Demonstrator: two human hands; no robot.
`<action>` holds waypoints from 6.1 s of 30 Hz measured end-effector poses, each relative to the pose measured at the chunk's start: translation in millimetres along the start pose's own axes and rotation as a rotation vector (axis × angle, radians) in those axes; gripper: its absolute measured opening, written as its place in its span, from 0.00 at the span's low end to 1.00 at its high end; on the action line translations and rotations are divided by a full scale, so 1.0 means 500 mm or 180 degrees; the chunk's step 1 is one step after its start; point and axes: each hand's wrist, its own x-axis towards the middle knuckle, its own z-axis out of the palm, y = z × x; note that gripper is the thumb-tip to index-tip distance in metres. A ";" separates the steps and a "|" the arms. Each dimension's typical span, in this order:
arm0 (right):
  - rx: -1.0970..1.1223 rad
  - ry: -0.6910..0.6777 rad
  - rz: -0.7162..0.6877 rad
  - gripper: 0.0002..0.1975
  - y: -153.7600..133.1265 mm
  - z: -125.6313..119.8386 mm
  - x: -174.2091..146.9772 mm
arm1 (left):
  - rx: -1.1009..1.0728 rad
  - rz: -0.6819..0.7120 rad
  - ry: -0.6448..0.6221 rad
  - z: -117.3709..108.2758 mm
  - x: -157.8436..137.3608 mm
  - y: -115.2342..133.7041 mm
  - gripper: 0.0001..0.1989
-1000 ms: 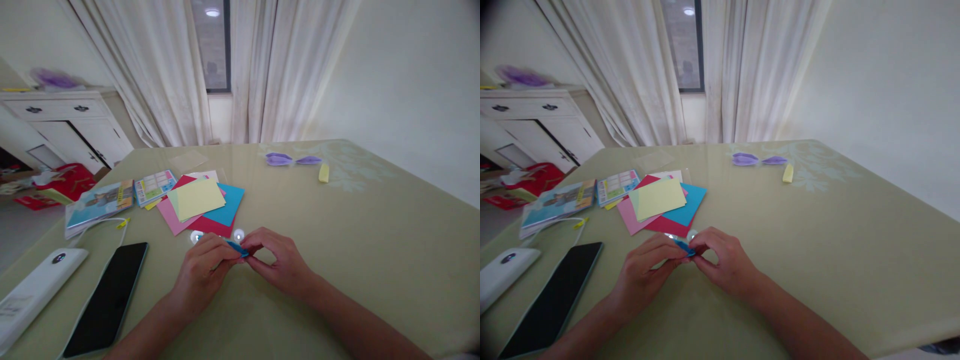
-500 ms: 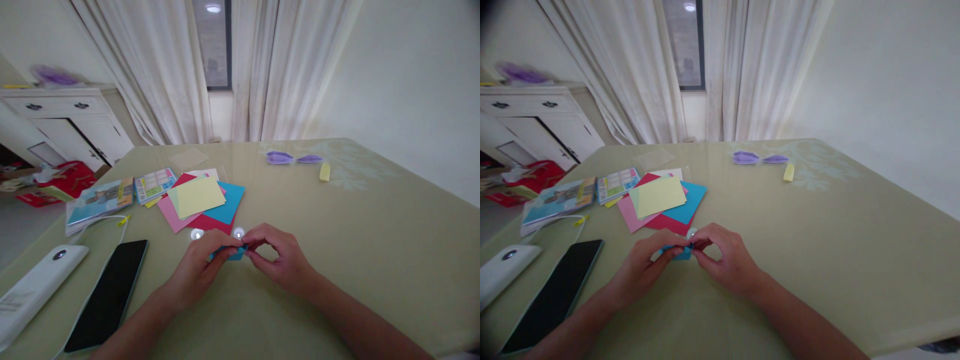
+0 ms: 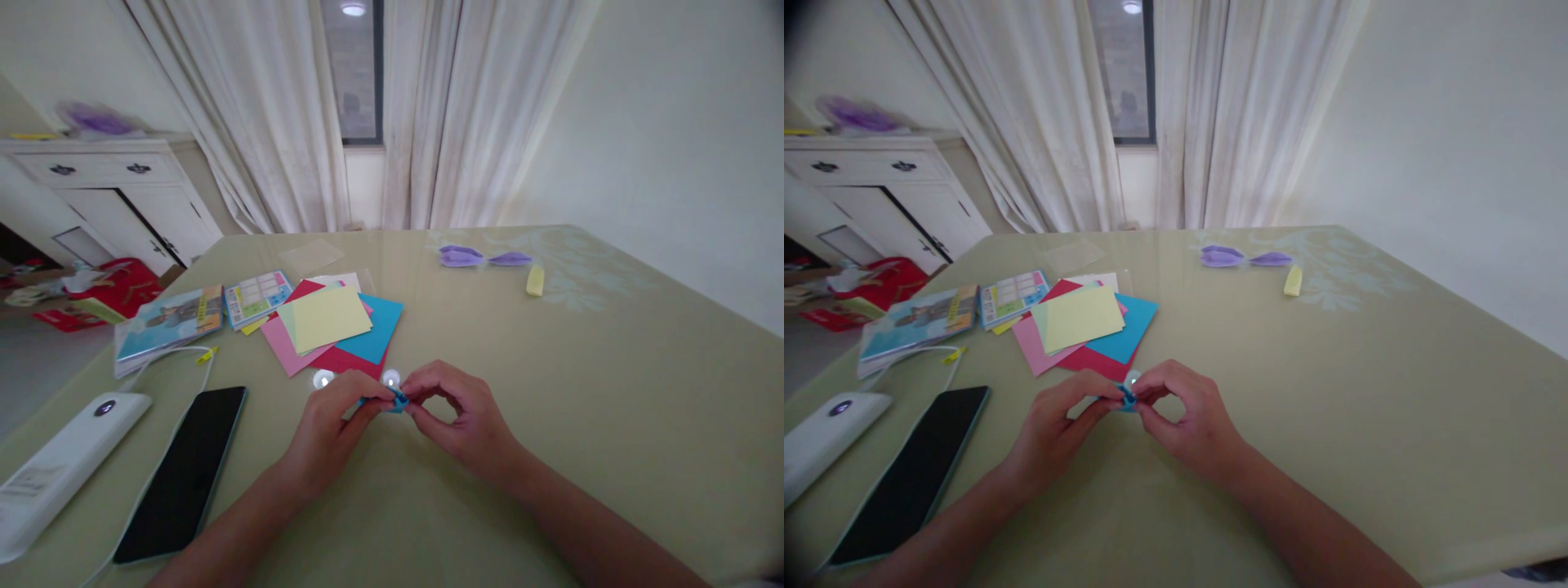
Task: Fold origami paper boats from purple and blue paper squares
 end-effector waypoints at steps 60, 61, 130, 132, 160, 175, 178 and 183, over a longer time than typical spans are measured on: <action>0.0796 0.0377 0.1360 0.14 0.045 0.000 0.008 | 0.0705 -0.0234 -0.0427 -0.002 -0.002 -0.016 0.16; 0.0784 0.0401 0.1370 0.13 0.045 0.000 0.008 | 0.0675 -0.0245 -0.0410 -0.002 -0.001 -0.015 0.16; 0.1046 0.0245 0.1946 0.33 0.045 -0.009 0.026 | -0.1243 -0.1854 -0.0292 0.015 0.004 -0.004 0.25; 0.1058 -0.0048 0.2079 0.34 0.044 -0.011 0.021 | -0.1196 -0.1901 -0.0053 0.015 0.007 -0.005 0.27; 0.0414 -0.0705 0.1683 0.10 0.046 -0.053 0.031 | -0.0338 -0.0424 -0.0270 -0.041 0.013 -0.019 0.07; 0.0383 -0.0697 0.1678 0.11 0.027 -0.051 0.025 | -0.0698 -0.0538 -0.0135 -0.029 0.016 -0.012 0.03; 0.0496 -0.0713 0.1742 0.13 0.026 -0.053 0.025 | -0.0611 -0.0506 -0.0007 -0.029 0.015 -0.014 0.01; 0.0567 -0.0812 0.1716 0.16 0.023 -0.057 0.028 | -0.0444 -0.0367 0.0235 -0.030 0.009 -0.020 0.05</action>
